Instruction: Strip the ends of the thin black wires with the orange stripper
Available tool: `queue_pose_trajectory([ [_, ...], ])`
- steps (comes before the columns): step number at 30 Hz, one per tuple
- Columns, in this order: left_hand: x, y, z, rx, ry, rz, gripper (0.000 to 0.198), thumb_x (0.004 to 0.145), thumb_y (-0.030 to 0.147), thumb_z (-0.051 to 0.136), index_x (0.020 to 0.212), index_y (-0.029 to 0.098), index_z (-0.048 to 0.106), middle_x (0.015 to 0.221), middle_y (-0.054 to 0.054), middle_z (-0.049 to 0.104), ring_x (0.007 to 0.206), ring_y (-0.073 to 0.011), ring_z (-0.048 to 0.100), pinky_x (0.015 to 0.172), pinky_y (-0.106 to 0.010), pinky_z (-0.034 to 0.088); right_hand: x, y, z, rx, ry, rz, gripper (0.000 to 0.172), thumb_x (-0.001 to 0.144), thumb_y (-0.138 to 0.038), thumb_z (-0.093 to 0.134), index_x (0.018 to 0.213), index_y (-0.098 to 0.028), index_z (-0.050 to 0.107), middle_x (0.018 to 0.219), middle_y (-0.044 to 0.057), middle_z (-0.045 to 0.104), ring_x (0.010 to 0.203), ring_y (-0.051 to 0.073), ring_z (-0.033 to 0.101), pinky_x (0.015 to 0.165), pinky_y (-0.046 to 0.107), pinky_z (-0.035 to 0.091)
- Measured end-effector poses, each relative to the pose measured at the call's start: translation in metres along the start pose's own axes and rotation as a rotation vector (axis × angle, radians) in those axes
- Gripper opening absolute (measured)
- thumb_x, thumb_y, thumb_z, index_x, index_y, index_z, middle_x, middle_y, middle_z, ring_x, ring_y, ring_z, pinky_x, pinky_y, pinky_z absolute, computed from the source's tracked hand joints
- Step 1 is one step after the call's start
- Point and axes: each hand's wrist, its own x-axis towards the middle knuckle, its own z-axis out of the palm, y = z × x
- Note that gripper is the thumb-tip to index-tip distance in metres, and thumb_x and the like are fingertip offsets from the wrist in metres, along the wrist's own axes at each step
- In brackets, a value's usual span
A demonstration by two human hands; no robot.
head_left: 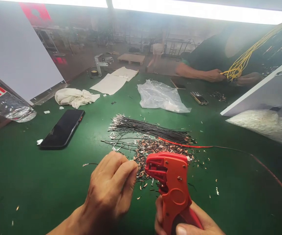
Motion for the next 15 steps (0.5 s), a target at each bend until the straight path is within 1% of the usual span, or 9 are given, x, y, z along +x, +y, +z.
queue_pose_trajectory([
  [3,0.0005,0.0003,-0.0014,-0.001,0.0,0.007,0.014,0.086,0.001,0.058,0.092,0.014,0.059,0.074,-0.001,0.052,0.068,-0.0124,0.045,0.059,-0.026,0.039,-0.0006,0.0084,-0.0068,0.034,-0.006,-0.063,0.042,0.08,-0.047,0.069,0.101,-0.014,0.055,0.078,0.004,0.055,0.065,0.012,0.041,0.061,0.026,0.03],
  [6,-0.0007,-0.0002,-0.0009,-0.012,-0.001,0.003,0.016,0.085,0.001,0.058,0.093,0.014,0.059,0.074,-0.001,0.052,0.068,-0.0127,0.045,0.06,-0.027,0.039,-0.0024,0.0106,-0.0095,0.035,-0.014,-0.097,0.041,0.082,-0.047,0.068,0.1,-0.013,0.055,0.077,0.004,0.055,0.066,0.012,0.041,0.061,0.025,0.03],
  [8,-0.0018,-0.0009,-0.0001,-0.016,0.01,0.001,0.017,0.085,0.001,0.058,0.094,0.015,0.059,0.074,-0.001,0.052,0.067,-0.013,0.045,0.059,-0.027,0.038,-0.0041,0.0093,-0.0091,0.007,-0.006,-0.088,0.042,0.082,-0.049,0.068,0.099,-0.013,0.055,0.077,0.004,0.055,0.065,0.012,0.041,0.06,0.024,0.029],
  [12,-0.003,-0.0021,0.0006,-0.01,0.031,0.005,0.017,0.086,0.003,0.057,0.095,0.017,0.058,0.074,-0.001,0.053,0.066,-0.0133,0.044,0.059,-0.028,0.037,-0.0066,0.0084,-0.0088,-0.037,0.068,-0.043,0.045,0.08,-0.051,0.069,0.096,-0.012,0.055,0.076,0.004,0.055,0.064,0.011,0.041,0.058,0.024,0.028],
  [15,-0.0016,-0.0025,0.0001,-0.002,0.022,0.002,0.016,0.087,0.004,0.057,0.095,0.018,0.058,0.074,-0.001,0.053,0.067,-0.0131,0.045,0.059,-0.027,0.038,-0.007,0.0098,-0.0106,-0.021,0.035,-0.071,0.041,0.082,-0.05,0.068,0.093,-0.013,0.054,0.073,0.002,0.052,0.06,0.01,0.04,0.055,0.024,0.028],
])
